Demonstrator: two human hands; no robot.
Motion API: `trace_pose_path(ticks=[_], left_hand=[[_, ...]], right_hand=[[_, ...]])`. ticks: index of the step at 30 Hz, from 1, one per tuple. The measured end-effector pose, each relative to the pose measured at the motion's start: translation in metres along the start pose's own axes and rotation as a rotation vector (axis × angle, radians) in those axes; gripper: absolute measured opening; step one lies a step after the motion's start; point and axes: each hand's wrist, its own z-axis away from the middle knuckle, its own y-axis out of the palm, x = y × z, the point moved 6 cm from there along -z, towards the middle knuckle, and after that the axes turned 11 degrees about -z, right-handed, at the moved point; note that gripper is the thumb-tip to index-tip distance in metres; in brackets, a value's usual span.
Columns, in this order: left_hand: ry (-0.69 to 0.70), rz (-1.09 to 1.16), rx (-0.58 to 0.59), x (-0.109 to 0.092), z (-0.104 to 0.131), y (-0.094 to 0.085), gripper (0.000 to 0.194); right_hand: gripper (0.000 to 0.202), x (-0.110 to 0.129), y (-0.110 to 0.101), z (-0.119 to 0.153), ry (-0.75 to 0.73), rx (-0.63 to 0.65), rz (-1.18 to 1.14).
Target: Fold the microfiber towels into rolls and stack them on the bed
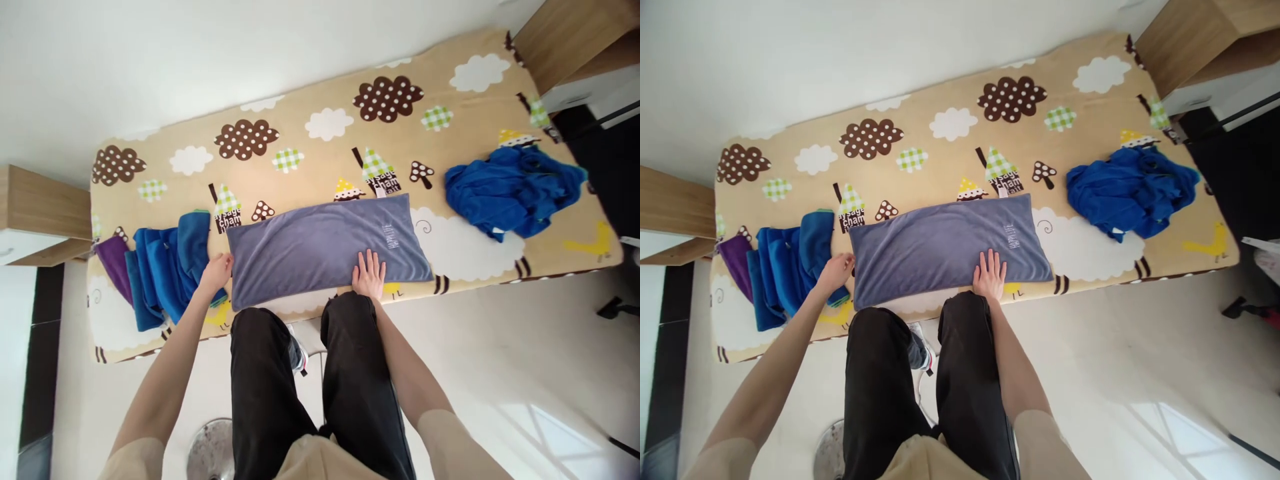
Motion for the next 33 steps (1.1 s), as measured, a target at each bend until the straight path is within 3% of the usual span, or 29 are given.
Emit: trace_pose_path(ticks=[2, 4, 8, 12, 18, 20, 23, 26, 28, 30, 33], left_hand=[[0.001, 0.050, -0.185, 0.004, -0.030, -0.021, 0.042], [0.007, 0.078, -0.271, 0.007, -0.058, -0.032, 0.042], [-0.002, 0.130, -0.243, 0.011, -0.103, -0.031, 0.042], [-0.067, 0.240, -0.131, 0.022, -0.129, -0.021, 0.034], [-0.291, 0.370, -0.239, 0.068, -0.152, -0.009, 0.029], [-0.335, 0.414, -0.261, 0.072, -0.154, -0.003, 0.032], [-0.372, 0.353, -0.406, 0.054, -0.138, -0.006, 0.038], [-0.288, 0.244, -0.569, 0.012, -0.106, -0.009, 0.049], [-0.142, 0.207, -0.528, -0.017, -0.090, 0.001, 0.054], [-0.065, 0.195, -0.445, -0.032, -0.082, 0.016, 0.059], [-0.126, 0.222, -0.377, -0.037, -0.078, 0.031, 0.064]], right_hand=[[0.057, -0.004, 0.008, 0.003, 0.002, -0.019, 0.001], [0.059, -0.007, 0.010, 0.005, -0.007, -0.036, 0.000], [0.060, -0.008, 0.007, 0.006, -0.011, -0.064, 0.011], [0.060, -0.005, 0.005, 0.005, -0.027, -0.078, 0.030], [0.063, -0.007, 0.006, 0.005, -0.026, -0.058, 0.048], [0.063, -0.007, 0.006, 0.005, -0.022, -0.045, 0.057], [0.063, -0.008, 0.006, 0.006, -0.013, -0.049, 0.068], [0.063, -0.007, 0.006, 0.006, -0.015, -0.057, 0.069], [0.062, -0.006, 0.006, 0.006, -0.022, -0.056, 0.073], [0.062, -0.006, 0.006, 0.006, -0.025, -0.057, 0.082], [0.061, -0.007, 0.007, 0.006, -0.023, -0.063, 0.088]])
